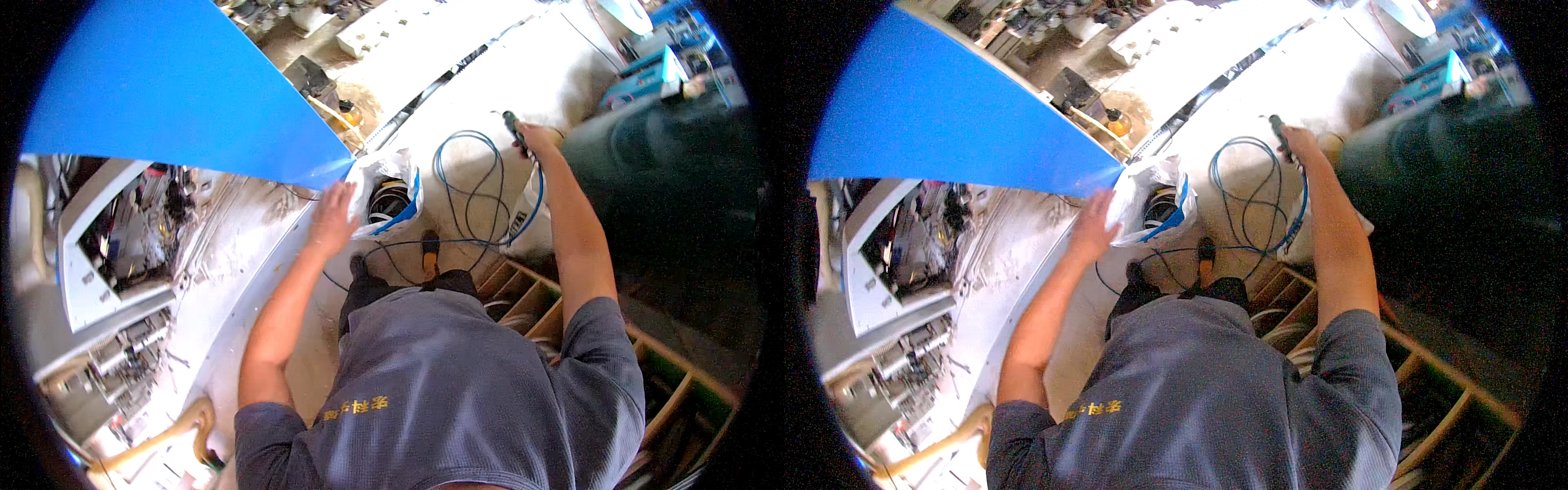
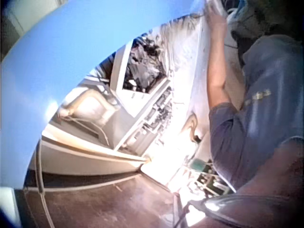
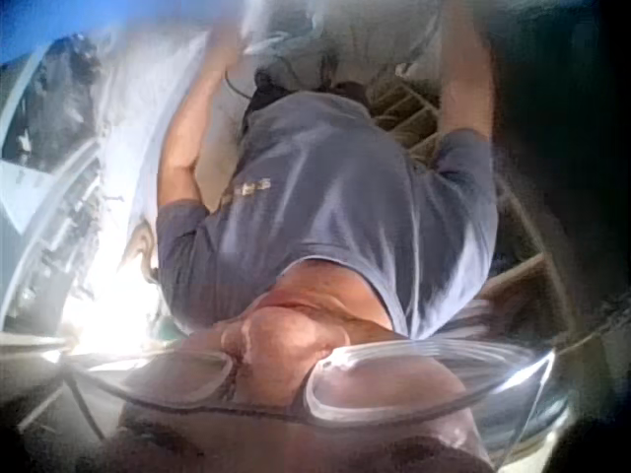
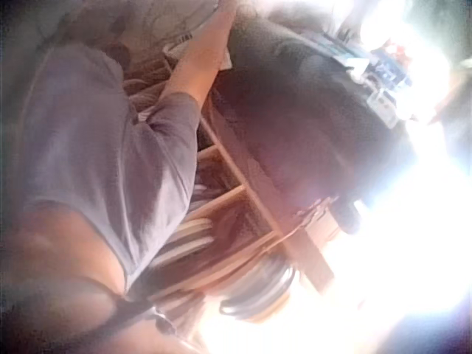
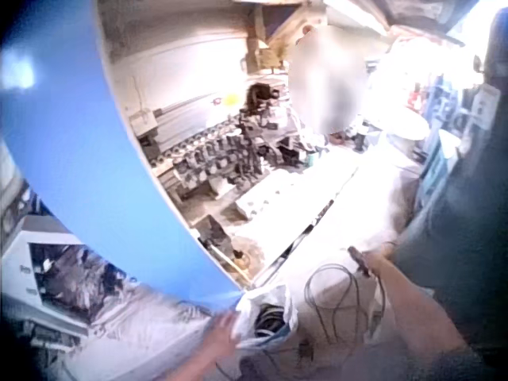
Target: The person uses a green air blow gun to clean dust and debris from the internal components of a large industrial machine. They systematically blow air into various crevices and then manually sweep the dislodged debris into a white collection bag.
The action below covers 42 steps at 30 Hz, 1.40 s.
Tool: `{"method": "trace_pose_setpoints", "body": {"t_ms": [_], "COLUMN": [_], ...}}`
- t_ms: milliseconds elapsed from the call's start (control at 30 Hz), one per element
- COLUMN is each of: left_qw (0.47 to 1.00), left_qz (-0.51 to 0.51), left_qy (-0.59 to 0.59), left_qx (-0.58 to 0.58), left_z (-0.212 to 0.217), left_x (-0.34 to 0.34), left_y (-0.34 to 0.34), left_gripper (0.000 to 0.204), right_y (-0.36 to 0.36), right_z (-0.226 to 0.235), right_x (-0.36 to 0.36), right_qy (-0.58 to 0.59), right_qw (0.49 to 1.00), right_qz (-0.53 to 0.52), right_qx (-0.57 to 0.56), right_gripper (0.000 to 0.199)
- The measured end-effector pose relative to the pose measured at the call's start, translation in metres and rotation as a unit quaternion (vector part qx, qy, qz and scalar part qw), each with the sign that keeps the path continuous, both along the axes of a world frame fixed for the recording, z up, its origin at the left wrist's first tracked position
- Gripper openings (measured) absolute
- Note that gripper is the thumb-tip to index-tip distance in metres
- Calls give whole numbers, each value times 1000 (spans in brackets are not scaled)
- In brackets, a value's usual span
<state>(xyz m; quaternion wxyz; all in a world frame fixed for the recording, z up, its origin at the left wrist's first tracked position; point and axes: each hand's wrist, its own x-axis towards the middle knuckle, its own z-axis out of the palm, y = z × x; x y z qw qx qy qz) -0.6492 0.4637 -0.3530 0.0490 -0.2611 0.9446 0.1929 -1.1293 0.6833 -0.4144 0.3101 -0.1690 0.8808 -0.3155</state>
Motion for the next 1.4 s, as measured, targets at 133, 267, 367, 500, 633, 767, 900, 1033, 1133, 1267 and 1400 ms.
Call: {"method": "trace_pose_setpoints", "body": {"t_ms": [133,267,367,500,633,767,900,1033,1133,1267,1400], "left_qw": [989,972,957,950,934,942,939,944,929,934,891], "left_qz": [-97,-207,-247,-299,-316,-286,-293,-275,-303,-313,-340], "left_qy": [-100,-109,-155,-86,-165,-171,-167,-146,-195,-169,-297], "left_qx": [43,-25,0,-36,-35,-48,-72,-109,-90,-33,-40], "left_z": [-124,-208,-232,-283,-266,-264,-253,-268,-258,-268,-250], "left_x": [36,57,56,74,98,143,191,268,327,417,502], "left_y": [6,-8,-18,-34,-41,-44,-33,-23,-10,17,45], "left_gripper": [78,68,47,16,16,13,13,15,18,17,19], "right_y": [87,138,163,159,153,143,149,169,193,210,230], "right_z": [-23,-20,-5,32,38,-8,-56,-84,-94,-60,-67], "right_x": [91,184,254,327,405,509,615,722,790,844,900], "right_qy": [-45,-30,-75,-226,-232,-278,-323,-358,-391,-422,-442], "right_qw": [977,910,864,870,920,920,909,889,864,828,766], "right_qz": [-207,-411,-478,-411,-314,-276,-260,-277,-302,-346,-434], "right_qx": [-31,-39,-140,-150,-48,-23,-39,-66,-101,-132,-172], "right_gripper": [34,36,35,33,35,42,42,39,38,39,42]}}
